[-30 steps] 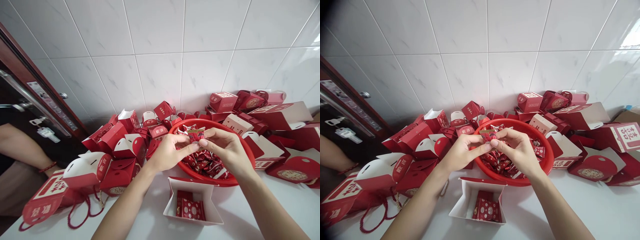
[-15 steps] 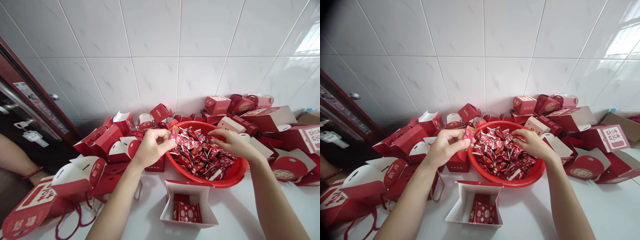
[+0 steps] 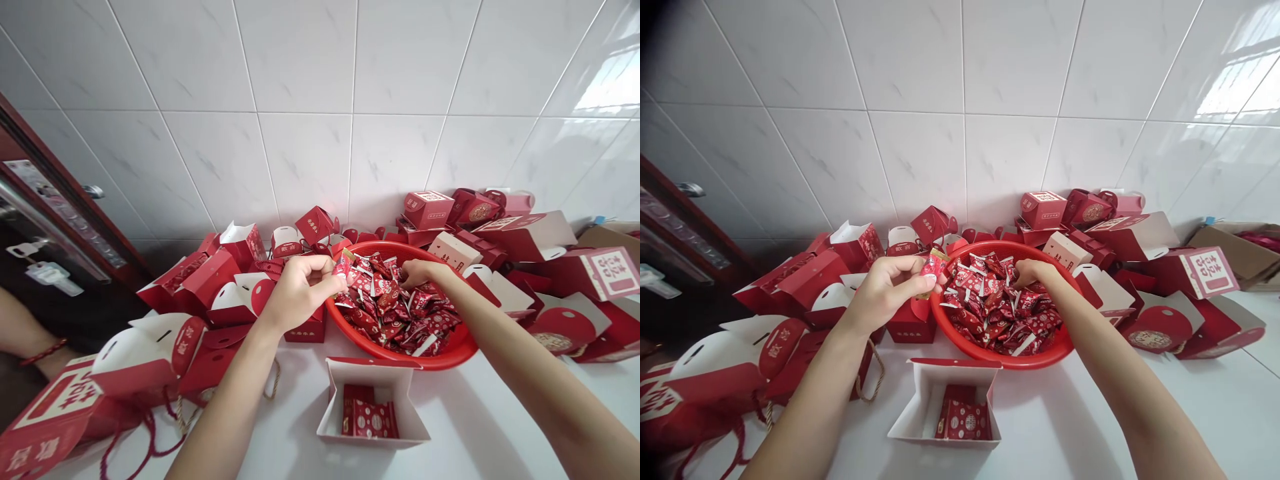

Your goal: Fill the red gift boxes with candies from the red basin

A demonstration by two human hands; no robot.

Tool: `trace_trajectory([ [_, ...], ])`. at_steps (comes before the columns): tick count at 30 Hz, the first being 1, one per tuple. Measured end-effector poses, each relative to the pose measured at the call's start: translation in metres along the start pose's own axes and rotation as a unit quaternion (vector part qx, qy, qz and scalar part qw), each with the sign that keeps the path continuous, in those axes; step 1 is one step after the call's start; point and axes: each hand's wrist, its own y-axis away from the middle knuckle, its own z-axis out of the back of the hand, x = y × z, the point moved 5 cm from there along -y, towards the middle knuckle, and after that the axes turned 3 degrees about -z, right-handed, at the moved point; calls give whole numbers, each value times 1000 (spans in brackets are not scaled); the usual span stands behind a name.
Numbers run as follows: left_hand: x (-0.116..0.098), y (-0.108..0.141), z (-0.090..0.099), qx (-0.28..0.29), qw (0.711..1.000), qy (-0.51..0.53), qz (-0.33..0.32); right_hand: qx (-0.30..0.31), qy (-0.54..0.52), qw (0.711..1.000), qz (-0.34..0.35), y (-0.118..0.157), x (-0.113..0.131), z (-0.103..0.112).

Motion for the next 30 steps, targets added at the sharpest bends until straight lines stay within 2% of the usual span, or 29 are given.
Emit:
trace_trajectory([
  [8, 3, 1, -3, 17, 1000, -6, -5, 35, -35, 999, -1, -16, 4, -14],
  [17, 3, -1, -1, 22, 1000, 11, -8, 64, -142, 988, 13, -16, 5, -24],
  [23, 7, -2, -1, 22, 1000, -1, -5, 93, -171, 981, 0, -16, 4, -29],
  [30, 2, 0, -1, 32, 999, 2, -19, 60, -185, 981, -7, -22, 9, -29],
])
